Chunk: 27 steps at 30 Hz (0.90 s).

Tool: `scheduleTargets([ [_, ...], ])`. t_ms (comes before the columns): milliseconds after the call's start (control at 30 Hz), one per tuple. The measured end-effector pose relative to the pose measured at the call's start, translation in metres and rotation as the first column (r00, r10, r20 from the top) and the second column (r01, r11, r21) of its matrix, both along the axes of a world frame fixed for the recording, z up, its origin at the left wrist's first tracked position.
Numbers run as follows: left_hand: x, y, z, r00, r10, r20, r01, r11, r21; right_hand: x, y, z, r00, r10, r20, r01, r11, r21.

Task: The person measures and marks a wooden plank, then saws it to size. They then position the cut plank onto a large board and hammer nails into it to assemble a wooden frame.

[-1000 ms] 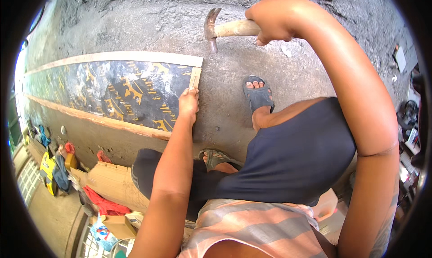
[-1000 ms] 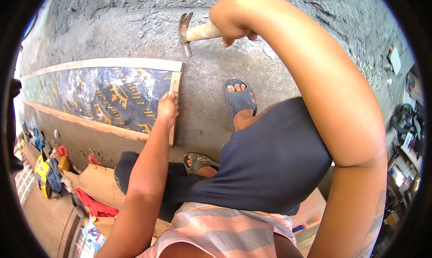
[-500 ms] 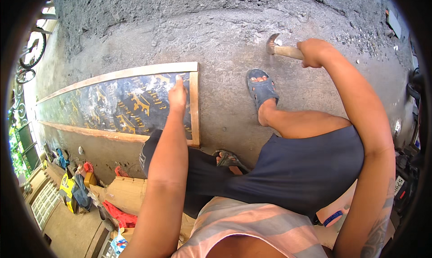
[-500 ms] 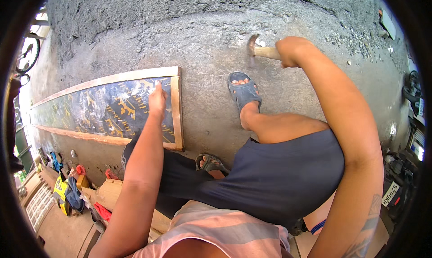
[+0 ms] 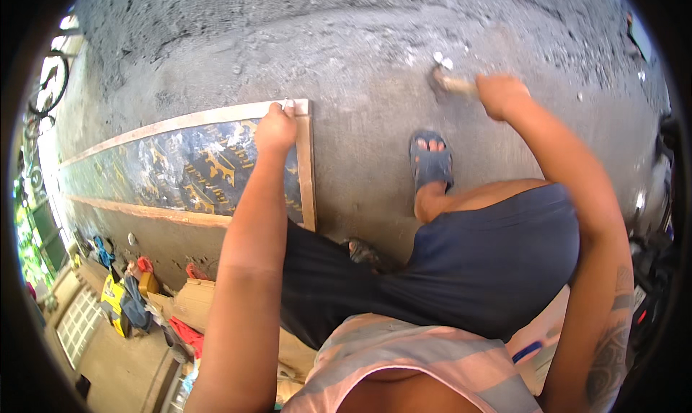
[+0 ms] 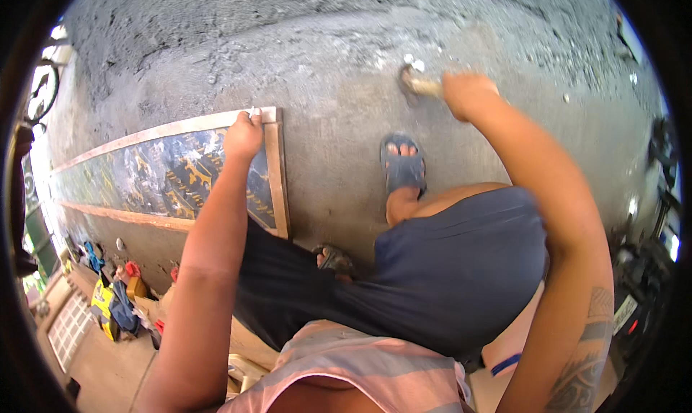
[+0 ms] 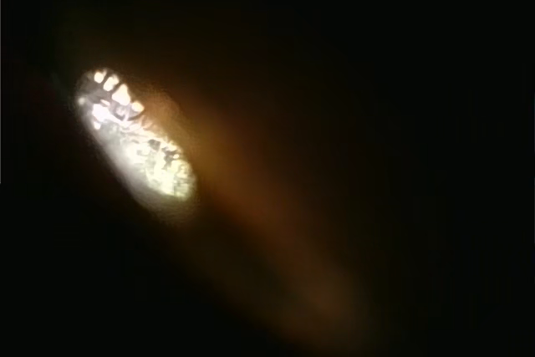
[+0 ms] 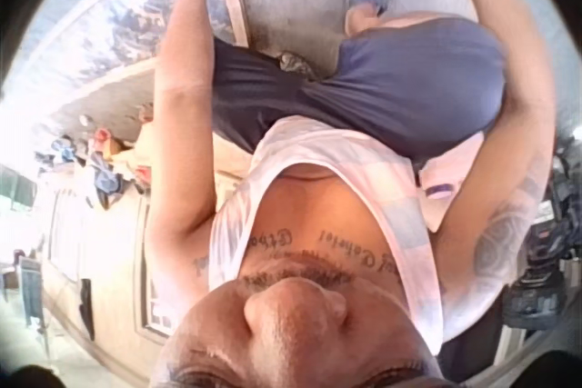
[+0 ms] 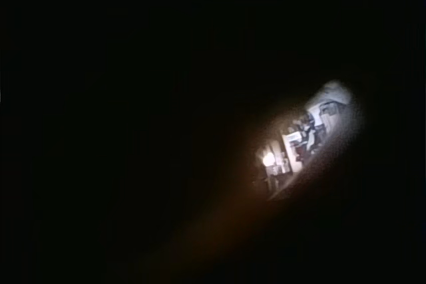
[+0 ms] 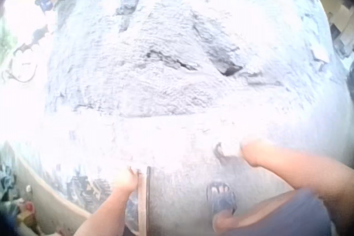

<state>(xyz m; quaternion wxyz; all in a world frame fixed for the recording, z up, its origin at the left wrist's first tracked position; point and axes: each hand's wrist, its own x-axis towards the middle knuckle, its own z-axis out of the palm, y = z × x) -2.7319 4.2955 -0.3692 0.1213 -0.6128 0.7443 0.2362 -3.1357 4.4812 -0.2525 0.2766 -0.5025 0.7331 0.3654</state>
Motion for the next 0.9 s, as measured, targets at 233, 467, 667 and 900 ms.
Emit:
scheduleTargets([
  [233,-0.001,-0.033,-0.015,0.987,-0.075,0.143,0.053,0.986,0.158,-0.071,0.022,-0.051,0.870,-0.256,0.422,0.232,0.967,0.109],
  [467,0.007,-0.056,0.009,0.981,0.127,0.146,-0.154,0.970,0.188,-0.063,0.043,-0.065,0.862,-0.250,0.441,0.239,0.968,0.081],
  [667,0.100,-0.131,0.126,0.949,0.286,0.136,-0.272,0.956,-0.111,-0.056,0.009,-0.052,0.799,-0.523,0.297,0.443,0.846,0.298],
  [900,0.172,-0.128,0.161,0.955,0.273,-0.114,-0.269,0.962,0.055,-0.086,0.022,-0.047,0.824,-0.485,0.294,0.393,0.862,0.321],
])
